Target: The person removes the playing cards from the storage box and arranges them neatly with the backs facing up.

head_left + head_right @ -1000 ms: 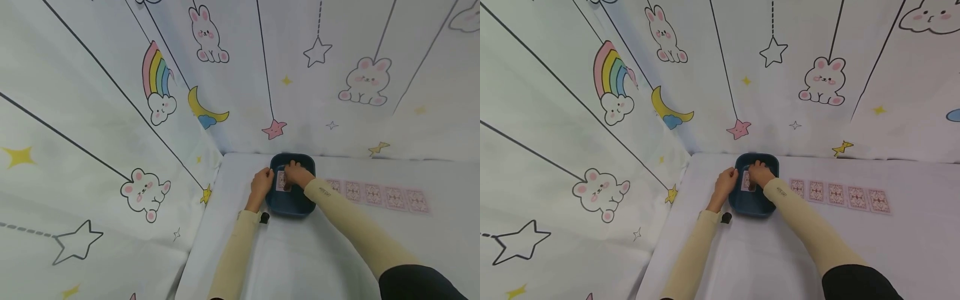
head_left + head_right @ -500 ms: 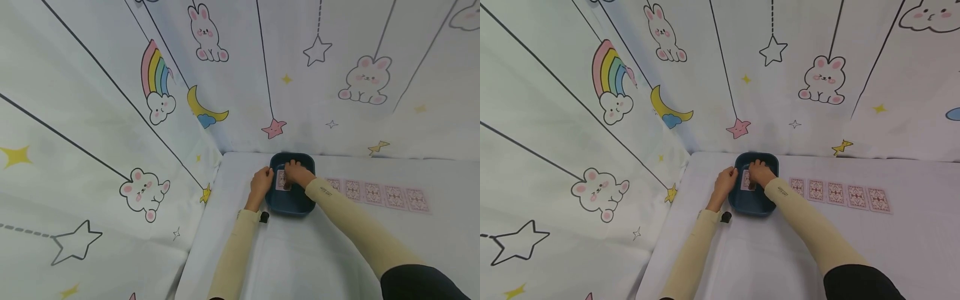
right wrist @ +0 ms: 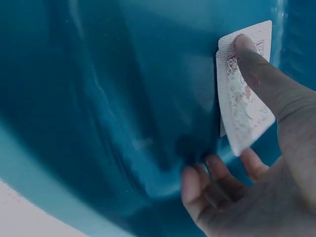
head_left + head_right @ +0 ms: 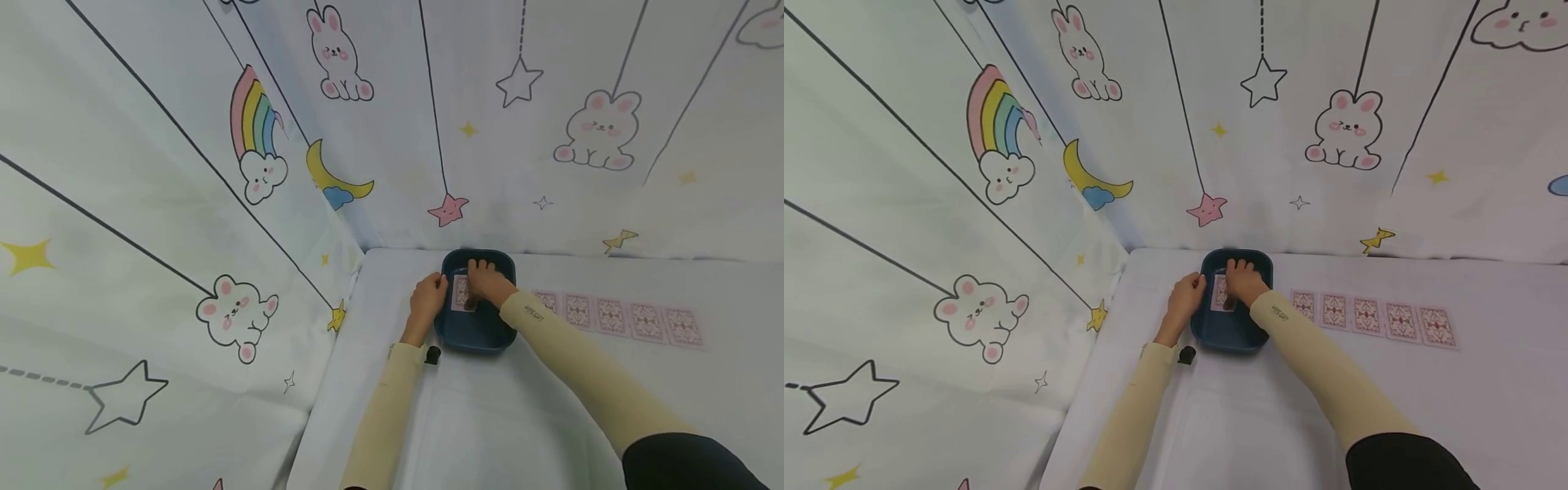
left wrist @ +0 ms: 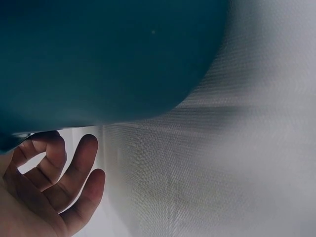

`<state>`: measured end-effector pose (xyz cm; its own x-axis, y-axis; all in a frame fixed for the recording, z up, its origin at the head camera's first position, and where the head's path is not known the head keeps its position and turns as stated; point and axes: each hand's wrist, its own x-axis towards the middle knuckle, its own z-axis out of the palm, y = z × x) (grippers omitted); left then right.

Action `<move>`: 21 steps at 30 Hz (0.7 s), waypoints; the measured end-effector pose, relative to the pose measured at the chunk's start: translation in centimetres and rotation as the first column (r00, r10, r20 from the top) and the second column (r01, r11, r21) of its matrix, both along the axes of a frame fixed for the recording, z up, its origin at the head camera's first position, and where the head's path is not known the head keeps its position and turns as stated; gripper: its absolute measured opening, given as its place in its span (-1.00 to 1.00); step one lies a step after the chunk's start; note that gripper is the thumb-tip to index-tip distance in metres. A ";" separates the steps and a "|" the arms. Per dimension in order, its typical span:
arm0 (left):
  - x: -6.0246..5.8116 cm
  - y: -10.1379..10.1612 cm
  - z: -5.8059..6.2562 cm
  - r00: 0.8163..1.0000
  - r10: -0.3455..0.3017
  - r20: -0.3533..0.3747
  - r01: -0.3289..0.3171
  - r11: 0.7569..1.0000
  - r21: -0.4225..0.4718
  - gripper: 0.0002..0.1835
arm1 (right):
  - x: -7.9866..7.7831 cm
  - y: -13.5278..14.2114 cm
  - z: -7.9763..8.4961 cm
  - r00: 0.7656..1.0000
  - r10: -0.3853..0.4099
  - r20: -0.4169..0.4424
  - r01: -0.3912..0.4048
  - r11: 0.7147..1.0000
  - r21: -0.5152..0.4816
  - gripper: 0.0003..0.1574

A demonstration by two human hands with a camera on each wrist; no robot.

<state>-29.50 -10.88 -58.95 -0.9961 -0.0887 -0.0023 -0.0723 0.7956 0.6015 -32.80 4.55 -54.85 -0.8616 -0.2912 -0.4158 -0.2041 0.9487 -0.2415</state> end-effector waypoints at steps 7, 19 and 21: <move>0.0 0.3 0.5 1.000 0.001 -0.003 -0.001 1.000 -0.006 -0.64 | 0.0 0.7 -0.2 0.998 -0.049 -0.032 0.047 0.997 -0.056 0.23; 0.4 0.0 0.2 1.000 -0.016 -0.016 0.016 1.000 0.012 -0.63 | 0.2 2.5 0.4 0.987 -0.097 0.125 0.138 0.914 -0.382 -0.15; 0.5 0.1 0.2 1.000 -0.018 -0.005 0.018 1.000 0.022 -0.63 | 0.5 3.2 0.5 0.990 -0.089 0.105 0.127 0.887 -0.444 -0.32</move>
